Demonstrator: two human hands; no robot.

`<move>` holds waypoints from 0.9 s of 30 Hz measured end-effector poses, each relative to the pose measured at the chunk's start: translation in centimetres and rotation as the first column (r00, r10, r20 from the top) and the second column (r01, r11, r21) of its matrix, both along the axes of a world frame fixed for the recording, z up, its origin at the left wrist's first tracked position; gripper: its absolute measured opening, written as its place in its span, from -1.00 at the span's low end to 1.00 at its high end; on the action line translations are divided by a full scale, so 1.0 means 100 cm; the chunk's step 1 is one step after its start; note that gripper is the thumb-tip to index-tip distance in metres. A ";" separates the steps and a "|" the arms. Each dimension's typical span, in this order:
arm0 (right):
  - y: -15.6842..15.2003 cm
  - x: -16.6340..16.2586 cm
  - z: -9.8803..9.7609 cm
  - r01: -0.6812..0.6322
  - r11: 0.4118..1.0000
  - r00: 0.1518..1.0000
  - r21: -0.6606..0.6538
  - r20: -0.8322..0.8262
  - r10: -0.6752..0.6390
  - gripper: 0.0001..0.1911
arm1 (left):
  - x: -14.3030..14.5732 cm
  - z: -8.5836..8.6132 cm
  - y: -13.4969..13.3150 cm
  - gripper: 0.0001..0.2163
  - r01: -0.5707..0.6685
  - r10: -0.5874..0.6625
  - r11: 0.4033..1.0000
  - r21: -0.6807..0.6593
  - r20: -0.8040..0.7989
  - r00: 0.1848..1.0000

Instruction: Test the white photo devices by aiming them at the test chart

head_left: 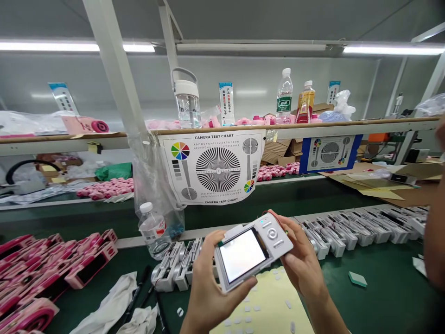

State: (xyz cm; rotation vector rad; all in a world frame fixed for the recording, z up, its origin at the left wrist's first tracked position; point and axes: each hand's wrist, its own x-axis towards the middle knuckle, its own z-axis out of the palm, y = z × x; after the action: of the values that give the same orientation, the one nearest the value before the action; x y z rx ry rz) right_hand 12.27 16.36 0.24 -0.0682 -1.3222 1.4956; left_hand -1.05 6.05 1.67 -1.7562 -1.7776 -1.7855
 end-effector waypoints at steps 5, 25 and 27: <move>-0.010 0.008 0.003 -0.102 0.990 0.989 0.098 0.116 0.090 -0.54 | -0.026 0.003 -0.014 -0.47 0.054 -0.016 0.985 0.161 -0.227 0.974; -0.015 0.002 -0.008 0.076 0.997 0.996 -0.003 0.051 -0.076 -0.50 | -0.009 -0.003 -0.014 -0.39 0.130 -0.099 0.981 -0.141 0.207 0.973; -0.015 0.002 -0.010 0.092 0.996 0.995 -0.019 0.045 -0.091 -0.53 | -0.003 -0.003 -0.012 -0.38 0.119 -0.085 0.984 -0.133 0.232 0.969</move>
State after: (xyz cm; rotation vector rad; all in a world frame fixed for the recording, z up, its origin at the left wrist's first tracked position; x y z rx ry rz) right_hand 12.46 14.83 -0.76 -0.1743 -1.3210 1.4376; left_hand -1.32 4.87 1.34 -1.7895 -1.9826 -2.0172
